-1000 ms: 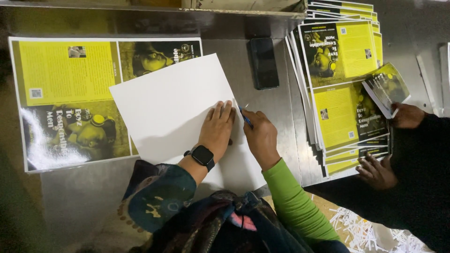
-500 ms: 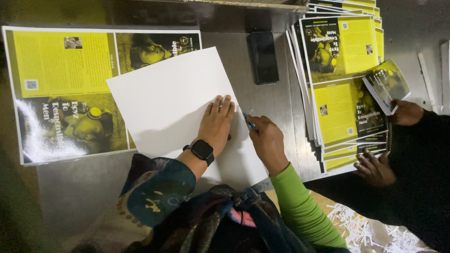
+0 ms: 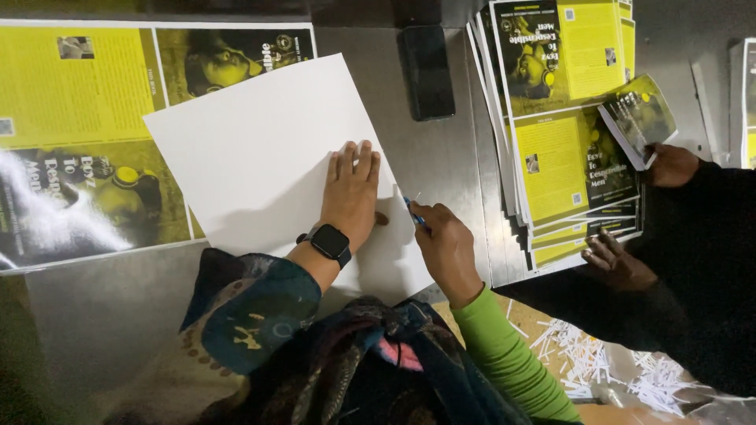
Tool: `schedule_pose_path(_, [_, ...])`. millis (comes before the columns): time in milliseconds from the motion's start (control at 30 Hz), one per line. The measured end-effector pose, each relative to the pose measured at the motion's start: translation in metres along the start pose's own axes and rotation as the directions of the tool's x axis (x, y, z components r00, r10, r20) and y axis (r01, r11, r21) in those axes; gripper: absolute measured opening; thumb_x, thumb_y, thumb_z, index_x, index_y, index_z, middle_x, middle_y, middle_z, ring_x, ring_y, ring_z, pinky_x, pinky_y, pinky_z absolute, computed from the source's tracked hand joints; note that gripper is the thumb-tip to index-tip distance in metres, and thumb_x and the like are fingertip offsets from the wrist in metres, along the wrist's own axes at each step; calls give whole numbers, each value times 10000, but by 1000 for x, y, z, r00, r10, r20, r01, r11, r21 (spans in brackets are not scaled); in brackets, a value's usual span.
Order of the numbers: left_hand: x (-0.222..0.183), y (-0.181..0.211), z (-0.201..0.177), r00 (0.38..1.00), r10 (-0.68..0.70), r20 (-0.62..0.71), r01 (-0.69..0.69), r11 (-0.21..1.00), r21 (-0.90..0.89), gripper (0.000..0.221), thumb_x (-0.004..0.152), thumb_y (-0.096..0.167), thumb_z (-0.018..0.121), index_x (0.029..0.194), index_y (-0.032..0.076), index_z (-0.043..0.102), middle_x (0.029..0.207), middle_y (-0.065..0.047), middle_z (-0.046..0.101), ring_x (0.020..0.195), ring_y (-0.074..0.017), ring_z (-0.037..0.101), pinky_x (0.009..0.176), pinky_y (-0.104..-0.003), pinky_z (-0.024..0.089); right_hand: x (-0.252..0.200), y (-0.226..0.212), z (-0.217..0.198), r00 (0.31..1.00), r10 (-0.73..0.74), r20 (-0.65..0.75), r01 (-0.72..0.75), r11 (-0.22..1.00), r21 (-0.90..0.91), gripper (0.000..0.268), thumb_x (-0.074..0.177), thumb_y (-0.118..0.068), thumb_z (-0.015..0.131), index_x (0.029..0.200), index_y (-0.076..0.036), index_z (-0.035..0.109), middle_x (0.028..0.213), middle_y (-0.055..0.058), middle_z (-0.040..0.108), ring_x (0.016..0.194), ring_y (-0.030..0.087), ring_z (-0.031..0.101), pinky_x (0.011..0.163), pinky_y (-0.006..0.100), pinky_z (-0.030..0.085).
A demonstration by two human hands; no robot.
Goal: Aligning and marking printed book covers on a production table in a print shop.
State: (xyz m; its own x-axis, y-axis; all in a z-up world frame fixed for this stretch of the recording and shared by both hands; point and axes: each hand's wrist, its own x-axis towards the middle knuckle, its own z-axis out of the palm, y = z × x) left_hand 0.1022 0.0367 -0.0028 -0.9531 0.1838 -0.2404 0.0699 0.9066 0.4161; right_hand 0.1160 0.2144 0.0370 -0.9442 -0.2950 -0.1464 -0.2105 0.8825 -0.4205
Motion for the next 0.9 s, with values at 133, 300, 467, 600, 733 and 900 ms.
schedule_pose_path(133, [-2, 7, 1, 999, -31, -28, 31, 999, 18, 763, 813, 129, 676, 1465, -44, 318, 1554, -224, 233, 1435, -424, 158, 1168, -578, 32, -12, 5, -3, 1000, 14, 8, -15, 999, 36, 327, 812, 17, 605, 1105, -74, 720, 759, 95, 649, 667, 279, 663, 545, 356, 509])
schedule_pose_path(300, [-4, 14, -4, 998, -54, -14, 54, 998, -17, 941, 753, 336, 765, 1464, -61, 294, 1560, -236, 197, 1435, -451, 106, 1149, -619, -65, -25, 12, -6, 1000, 2, 16, -3, 999, 37, 327, 811, -2, 606, 1113, -68, 713, 762, 117, 644, 661, 338, 654, 517, 405, 490])
schedule_pose_path(467, [-6, 16, -7, 998, -64, -25, 64, 998, 19, 1039, 712, 464, 790, 1467, -51, 296, 1553, -239, 217, 1431, -451, 126, 1135, -644, -77, -41, 14, -10, 1000, 16, 10, -16, 999, 36, 328, 812, 5, 585, 1095, -71, 732, 717, 119, 632, 602, 336, 635, 499, 370, 483])
schedule_pose_path(600, [-5, 18, -7, 998, -71, -2, 71, 998, -3, 1058, 698, 474, 801, 1465, -49, 293, 1547, -238, 222, 1432, -447, 127, 1130, -654, -85, -51, 24, -10, 998, 43, 44, -43, 999, 2, 299, 831, -44, 610, 1098, -99, 732, 742, 87, 642, 620, 315, 647, 511, 367, 490])
schedule_pose_path(733, [-3, 16, -1, 997, -79, -6, 79, 997, 19, 1078, 691, 506, 799, 1472, -43, 297, 1554, -228, 220, 1436, -443, 128, 1126, -660, -87, -63, 26, -16, 994, 64, 86, -64, 998, -5, 313, 830, -68, 601, 1115, -115, 721, 764, 102, 643, 656, 347, 650, 527, 410, 489])
schedule_pose_path(900, [-2, 15, 0, 997, -72, -10, 72, 997, 41, 1110, 680, 533, 791, 1476, -50, 284, 1555, -228, 205, 1431, -448, 135, 1123, -676, -71, -83, 41, -15, 986, 108, 125, -108, 994, -4, 326, 844, -108, 572, 1136, -136, 714, 781, 96, 643, 683, 366, 649, 540, 414, 485])
